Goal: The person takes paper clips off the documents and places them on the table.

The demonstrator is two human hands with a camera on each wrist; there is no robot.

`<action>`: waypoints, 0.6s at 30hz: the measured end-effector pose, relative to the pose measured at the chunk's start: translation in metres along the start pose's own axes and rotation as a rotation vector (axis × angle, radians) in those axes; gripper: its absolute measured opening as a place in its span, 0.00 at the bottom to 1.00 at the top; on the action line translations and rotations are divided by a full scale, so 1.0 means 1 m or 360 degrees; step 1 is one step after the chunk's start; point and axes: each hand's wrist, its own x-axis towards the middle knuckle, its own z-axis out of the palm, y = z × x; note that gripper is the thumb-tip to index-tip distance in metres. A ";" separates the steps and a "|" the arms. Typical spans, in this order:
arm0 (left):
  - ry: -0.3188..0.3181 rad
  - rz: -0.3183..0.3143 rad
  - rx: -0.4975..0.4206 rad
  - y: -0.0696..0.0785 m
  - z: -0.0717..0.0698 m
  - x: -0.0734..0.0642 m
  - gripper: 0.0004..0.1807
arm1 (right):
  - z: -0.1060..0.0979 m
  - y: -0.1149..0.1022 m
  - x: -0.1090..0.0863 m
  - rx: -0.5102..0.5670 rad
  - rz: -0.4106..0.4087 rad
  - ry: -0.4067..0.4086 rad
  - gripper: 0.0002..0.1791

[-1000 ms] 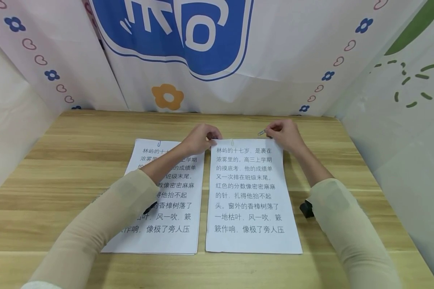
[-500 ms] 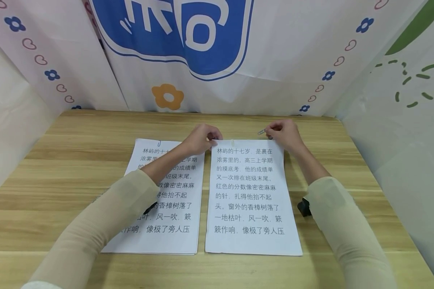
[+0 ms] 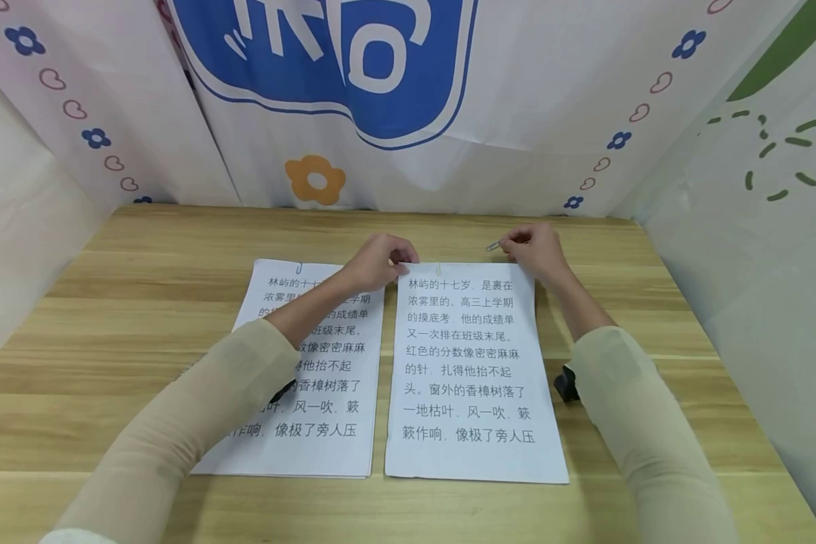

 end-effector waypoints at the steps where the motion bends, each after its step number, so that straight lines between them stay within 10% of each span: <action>1: 0.0000 -0.0003 0.0000 0.000 0.000 0.000 0.12 | 0.000 0.000 0.001 -0.0002 0.0006 -0.0002 0.12; 18: -0.0007 -0.0014 -0.0020 -0.003 -0.001 0.004 0.12 | 0.008 -0.001 0.012 -0.0001 0.0175 0.0036 0.14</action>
